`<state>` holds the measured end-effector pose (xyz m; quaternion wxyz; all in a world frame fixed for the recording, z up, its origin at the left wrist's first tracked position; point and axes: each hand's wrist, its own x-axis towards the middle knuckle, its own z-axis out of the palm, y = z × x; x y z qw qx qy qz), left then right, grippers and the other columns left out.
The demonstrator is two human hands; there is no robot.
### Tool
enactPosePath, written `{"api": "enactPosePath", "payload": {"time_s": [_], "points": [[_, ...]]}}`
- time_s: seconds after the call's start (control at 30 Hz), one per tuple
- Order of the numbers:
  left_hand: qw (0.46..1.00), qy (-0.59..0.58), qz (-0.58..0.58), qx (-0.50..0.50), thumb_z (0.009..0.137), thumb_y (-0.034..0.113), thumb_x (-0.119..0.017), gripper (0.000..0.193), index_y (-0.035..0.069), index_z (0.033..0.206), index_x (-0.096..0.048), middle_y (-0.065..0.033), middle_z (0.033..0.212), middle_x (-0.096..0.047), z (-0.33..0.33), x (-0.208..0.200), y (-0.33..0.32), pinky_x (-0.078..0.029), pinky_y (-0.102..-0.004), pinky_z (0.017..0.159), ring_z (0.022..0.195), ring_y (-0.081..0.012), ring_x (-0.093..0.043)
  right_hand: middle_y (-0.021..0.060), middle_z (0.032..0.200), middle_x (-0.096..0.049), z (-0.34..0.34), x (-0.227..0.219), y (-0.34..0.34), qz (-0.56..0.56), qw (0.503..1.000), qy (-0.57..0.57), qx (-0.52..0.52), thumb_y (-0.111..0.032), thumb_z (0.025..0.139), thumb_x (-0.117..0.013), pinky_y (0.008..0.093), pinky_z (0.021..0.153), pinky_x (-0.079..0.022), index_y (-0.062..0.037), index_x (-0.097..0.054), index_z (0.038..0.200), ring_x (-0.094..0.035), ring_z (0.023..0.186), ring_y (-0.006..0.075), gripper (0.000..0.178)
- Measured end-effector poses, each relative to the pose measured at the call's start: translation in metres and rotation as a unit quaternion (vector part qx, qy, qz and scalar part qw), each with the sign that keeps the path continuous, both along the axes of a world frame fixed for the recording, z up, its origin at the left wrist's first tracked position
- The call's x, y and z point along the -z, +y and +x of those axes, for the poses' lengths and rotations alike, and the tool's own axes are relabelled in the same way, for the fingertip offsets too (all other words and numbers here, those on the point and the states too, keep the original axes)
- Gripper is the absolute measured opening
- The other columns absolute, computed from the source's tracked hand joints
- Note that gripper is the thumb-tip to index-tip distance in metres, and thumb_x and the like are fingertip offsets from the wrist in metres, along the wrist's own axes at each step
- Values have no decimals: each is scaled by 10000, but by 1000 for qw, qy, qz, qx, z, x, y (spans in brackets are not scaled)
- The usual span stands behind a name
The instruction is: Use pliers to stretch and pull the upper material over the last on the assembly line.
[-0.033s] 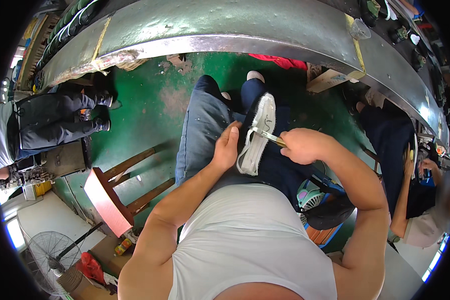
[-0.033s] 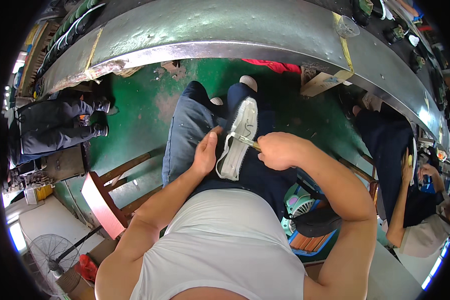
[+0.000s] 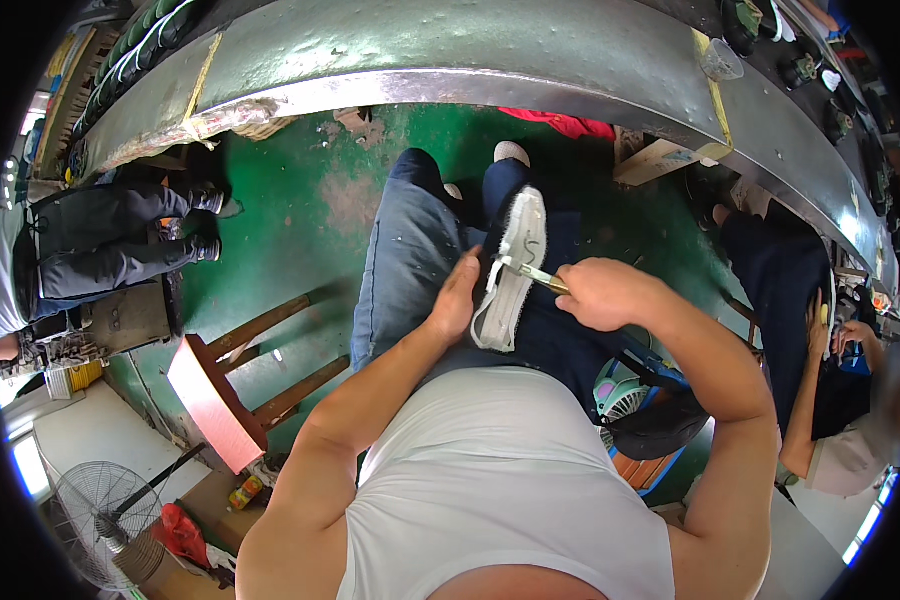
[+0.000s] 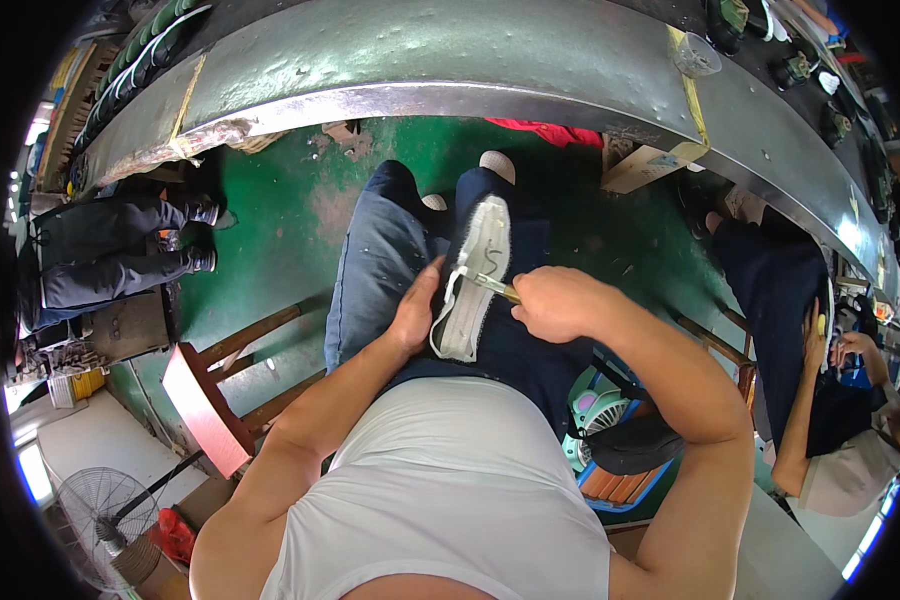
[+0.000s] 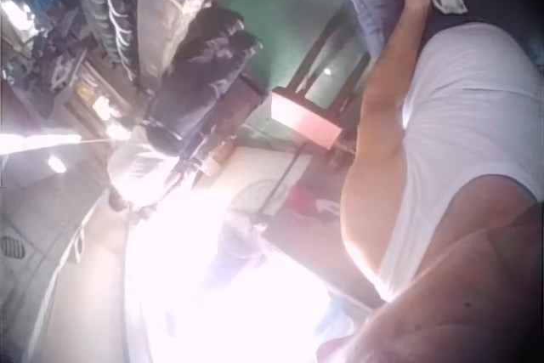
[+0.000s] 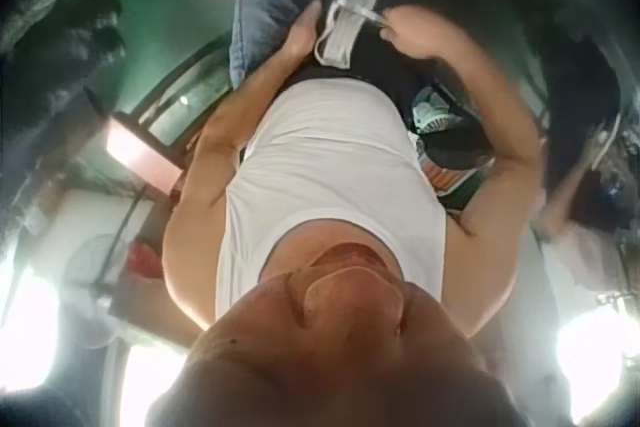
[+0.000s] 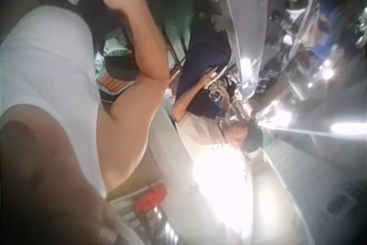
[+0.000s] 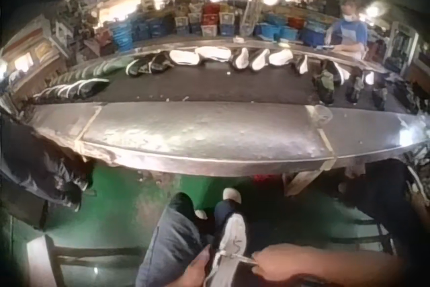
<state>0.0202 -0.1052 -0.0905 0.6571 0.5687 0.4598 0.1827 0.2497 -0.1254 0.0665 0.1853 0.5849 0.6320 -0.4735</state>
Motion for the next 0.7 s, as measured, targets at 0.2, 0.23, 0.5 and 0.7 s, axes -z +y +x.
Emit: {"api": "enactPosePath", "payload": {"time_s": [0.2, 0.23, 0.5, 0.7], "points": [[968, -165, -187, 13, 975, 401, -629, 864, 120, 1605, -108, -154, 1592, -280, -4, 8, 18, -204, -338, 1194, 1472, -241, -243, 212, 823, -659, -25, 91, -72, 191, 938, 137, 255, -241, 886, -670, 482, 711, -495, -21, -630, 978, -647, 805, 422, 242], [968, -164, -187, 11, 975, 401, -629, 864, 120, 1605, -108, -154, 1592, -280, -3, 7, 20, -204, -338, 1194, 1472, -241, -243, 198, 827, -659, -32, 92, -79, 198, 925, 141, 293, -229, 882, -674, 463, 716, -495, -28, -641, 1018, -647, 822, 415, 245], [997, 11, -60, 48, 965, 309, -647, 860, 113, 1602, -104, -191, 1543, -358, 16, 7, 16, -272, -332, 1163, 1418, -271, -342, 280, 1062, -623, 11, 66, -38, 361, 931, -19, 53, -133, 881, -655, 462, 868, -517, 108, -544, 1189, -638, 961, 427, 407], [996, 58, 45, 45, 993, 289, -585, 785, 148, 1603, -112, -262, 1533, -347, 16, -2, 13, -291, -368, 1166, 1432, -375, -342, 143, 789, -672, 9, 68, -24, -9, 924, 202, 325, -201, 946, -611, 394, 674, -529, 0, -603, 973, -680, 747, 259, 203]]}}
